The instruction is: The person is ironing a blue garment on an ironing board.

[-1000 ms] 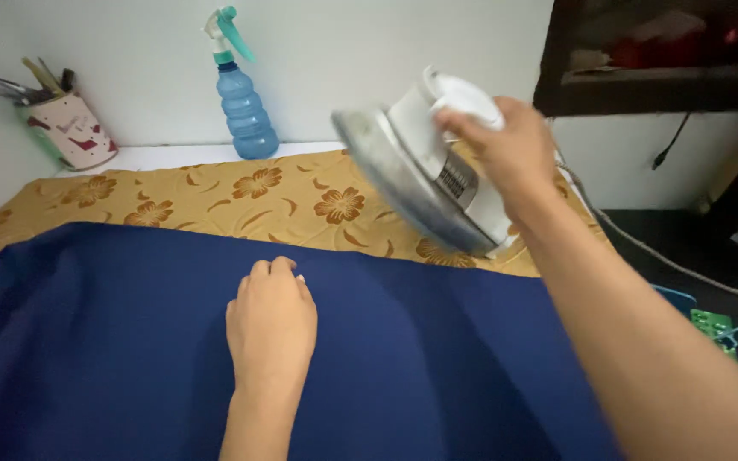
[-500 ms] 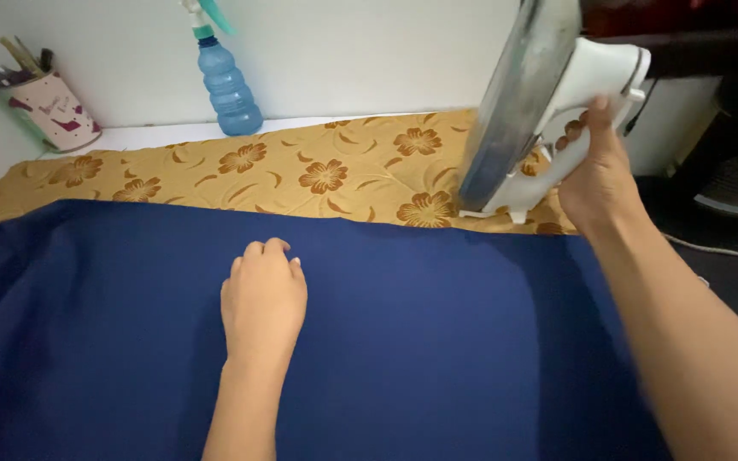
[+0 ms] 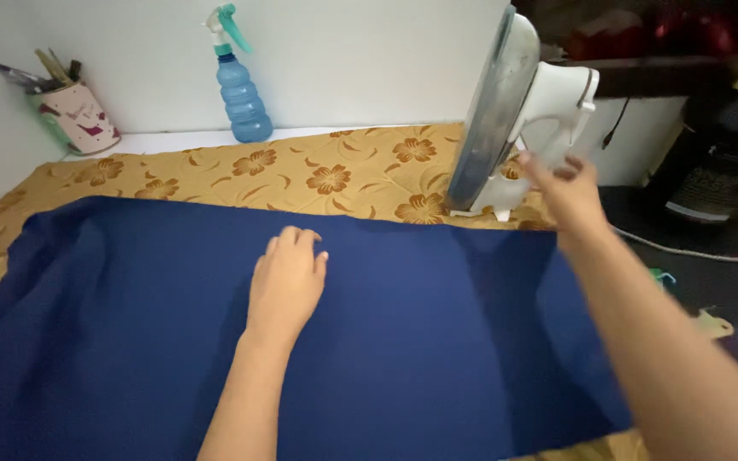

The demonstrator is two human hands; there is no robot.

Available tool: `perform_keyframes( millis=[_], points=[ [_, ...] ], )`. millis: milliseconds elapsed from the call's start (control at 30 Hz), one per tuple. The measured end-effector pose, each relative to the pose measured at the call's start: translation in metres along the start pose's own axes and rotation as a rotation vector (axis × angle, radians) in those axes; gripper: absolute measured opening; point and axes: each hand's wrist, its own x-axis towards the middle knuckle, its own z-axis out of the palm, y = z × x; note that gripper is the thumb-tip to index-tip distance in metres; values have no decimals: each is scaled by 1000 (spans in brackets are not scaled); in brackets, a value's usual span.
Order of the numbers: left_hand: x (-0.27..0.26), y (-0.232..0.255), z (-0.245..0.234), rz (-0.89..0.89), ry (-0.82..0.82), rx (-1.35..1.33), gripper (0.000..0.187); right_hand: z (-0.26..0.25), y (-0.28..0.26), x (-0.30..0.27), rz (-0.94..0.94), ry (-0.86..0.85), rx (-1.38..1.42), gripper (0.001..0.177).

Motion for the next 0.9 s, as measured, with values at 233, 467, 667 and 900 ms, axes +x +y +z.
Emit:
perform_keyframes(
  millis=[233, 467, 667, 900],
  points=[
    [-30, -1, 6, 94, -254, -95, 32, 34, -27, -248, -598, -413, -552, 56],
    [-8, -25, 20, 183, -274, -40, 31, 60, -63, -348, -714, -867, -609, 64],
    [20, -41, 34, 260, -329, -39, 38, 86, -47, -373, -930, -843, -559, 43],
    [66, -70, 86, 209, -303, -39, 43, 104, -57, -390, -1000, -855, -479, 35]
  ],
)
